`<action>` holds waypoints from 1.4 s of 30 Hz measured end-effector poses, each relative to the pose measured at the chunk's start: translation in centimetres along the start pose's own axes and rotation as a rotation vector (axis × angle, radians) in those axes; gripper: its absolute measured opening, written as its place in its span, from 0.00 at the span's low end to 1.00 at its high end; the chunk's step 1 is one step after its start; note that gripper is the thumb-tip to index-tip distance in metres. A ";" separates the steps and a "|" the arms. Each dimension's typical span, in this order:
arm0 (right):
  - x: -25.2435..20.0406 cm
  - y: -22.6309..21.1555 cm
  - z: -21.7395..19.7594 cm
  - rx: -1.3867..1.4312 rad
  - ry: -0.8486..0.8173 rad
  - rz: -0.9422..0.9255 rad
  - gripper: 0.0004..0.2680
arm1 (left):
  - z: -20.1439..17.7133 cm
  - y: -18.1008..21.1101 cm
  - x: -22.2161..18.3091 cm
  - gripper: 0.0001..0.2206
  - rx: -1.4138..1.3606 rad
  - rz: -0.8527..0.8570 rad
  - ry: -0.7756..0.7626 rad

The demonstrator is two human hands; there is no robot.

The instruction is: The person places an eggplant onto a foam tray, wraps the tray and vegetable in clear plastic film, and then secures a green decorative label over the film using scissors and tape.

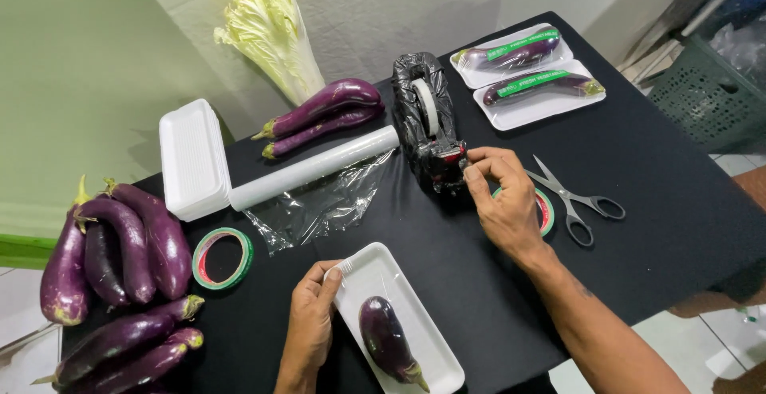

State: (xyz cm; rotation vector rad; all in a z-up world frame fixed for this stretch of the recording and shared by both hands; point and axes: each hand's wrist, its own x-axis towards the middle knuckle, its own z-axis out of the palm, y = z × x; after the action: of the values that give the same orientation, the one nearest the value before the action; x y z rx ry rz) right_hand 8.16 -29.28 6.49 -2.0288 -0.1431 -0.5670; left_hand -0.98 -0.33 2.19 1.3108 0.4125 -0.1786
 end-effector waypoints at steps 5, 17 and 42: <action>0.5 -4.2 -3.7 0.471 -0.637 0.165 0.08 | 2.2 5.3 -5.4 0.16 0.222 0.440 -0.126; 4.9 -15.8 -3.6 0.307 -1.672 -0.339 0.11 | 3.1 5.4 -8.5 0.10 0.146 0.814 -0.593; 5.6 -17.3 2.3 -0.288 -1.908 0.081 0.23 | 5.8 1.5 -9.8 0.06 0.102 1.052 -0.109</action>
State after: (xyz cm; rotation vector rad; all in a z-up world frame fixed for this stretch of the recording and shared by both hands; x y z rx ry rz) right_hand 8.21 -19.26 21.80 -2.1064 -1.0880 1.6092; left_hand -8.29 -6.56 8.54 1.4548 -0.4100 0.6151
